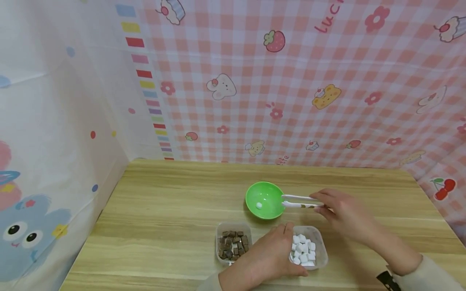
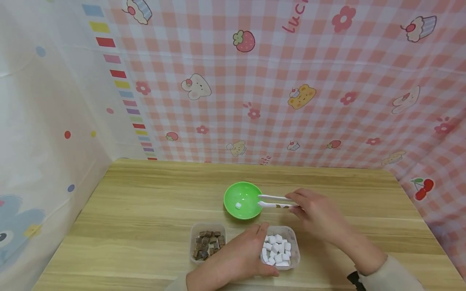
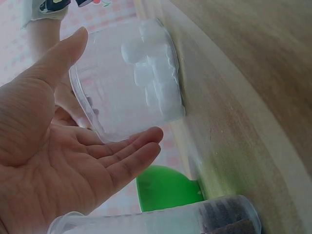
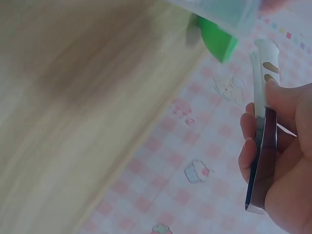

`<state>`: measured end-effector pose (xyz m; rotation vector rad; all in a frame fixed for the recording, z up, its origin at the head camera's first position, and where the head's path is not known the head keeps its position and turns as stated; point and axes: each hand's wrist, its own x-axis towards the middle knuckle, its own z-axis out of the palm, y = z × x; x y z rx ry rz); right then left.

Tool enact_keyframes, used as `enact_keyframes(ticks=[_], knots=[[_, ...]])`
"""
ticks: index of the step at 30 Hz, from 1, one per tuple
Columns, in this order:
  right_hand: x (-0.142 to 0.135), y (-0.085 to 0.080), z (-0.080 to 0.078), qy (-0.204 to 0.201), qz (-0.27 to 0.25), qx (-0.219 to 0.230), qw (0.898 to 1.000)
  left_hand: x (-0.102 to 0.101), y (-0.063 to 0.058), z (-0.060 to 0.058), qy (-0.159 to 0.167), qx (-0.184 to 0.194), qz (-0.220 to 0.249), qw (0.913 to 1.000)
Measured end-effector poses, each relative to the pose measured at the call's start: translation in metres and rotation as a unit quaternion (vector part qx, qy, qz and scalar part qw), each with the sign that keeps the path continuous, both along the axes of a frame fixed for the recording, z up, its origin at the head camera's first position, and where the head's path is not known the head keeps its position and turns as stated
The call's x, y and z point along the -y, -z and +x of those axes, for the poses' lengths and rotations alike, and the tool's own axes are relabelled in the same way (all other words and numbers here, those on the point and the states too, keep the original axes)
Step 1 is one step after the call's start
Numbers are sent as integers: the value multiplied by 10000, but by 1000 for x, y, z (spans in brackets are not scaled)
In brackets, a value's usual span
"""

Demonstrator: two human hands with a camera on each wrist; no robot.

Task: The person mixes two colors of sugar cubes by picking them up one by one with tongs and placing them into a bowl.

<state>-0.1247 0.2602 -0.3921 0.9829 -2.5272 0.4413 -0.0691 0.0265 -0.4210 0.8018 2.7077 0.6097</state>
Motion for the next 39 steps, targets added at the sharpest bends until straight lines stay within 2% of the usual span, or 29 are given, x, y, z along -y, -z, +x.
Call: enact_keyframes(ticks=[11, 18, 25, 39], knots=[[-26, -18, 11, -71, -182, -225, 9996, 0, 0, 0, -35, 47, 14, 10000], [-32, -27, 22, -46, -166, -413, 9990, 0, 0, 0, -66, 4, 110, 9999], [-38, -37, 35, -121, -123, -390, 9991, 1, 1, 0, -12, -91, 191, 9998], [-35, -44, 51, -260, 586, -717, 9954, 1, 2, 0, 11, -124, 189, 9997]])
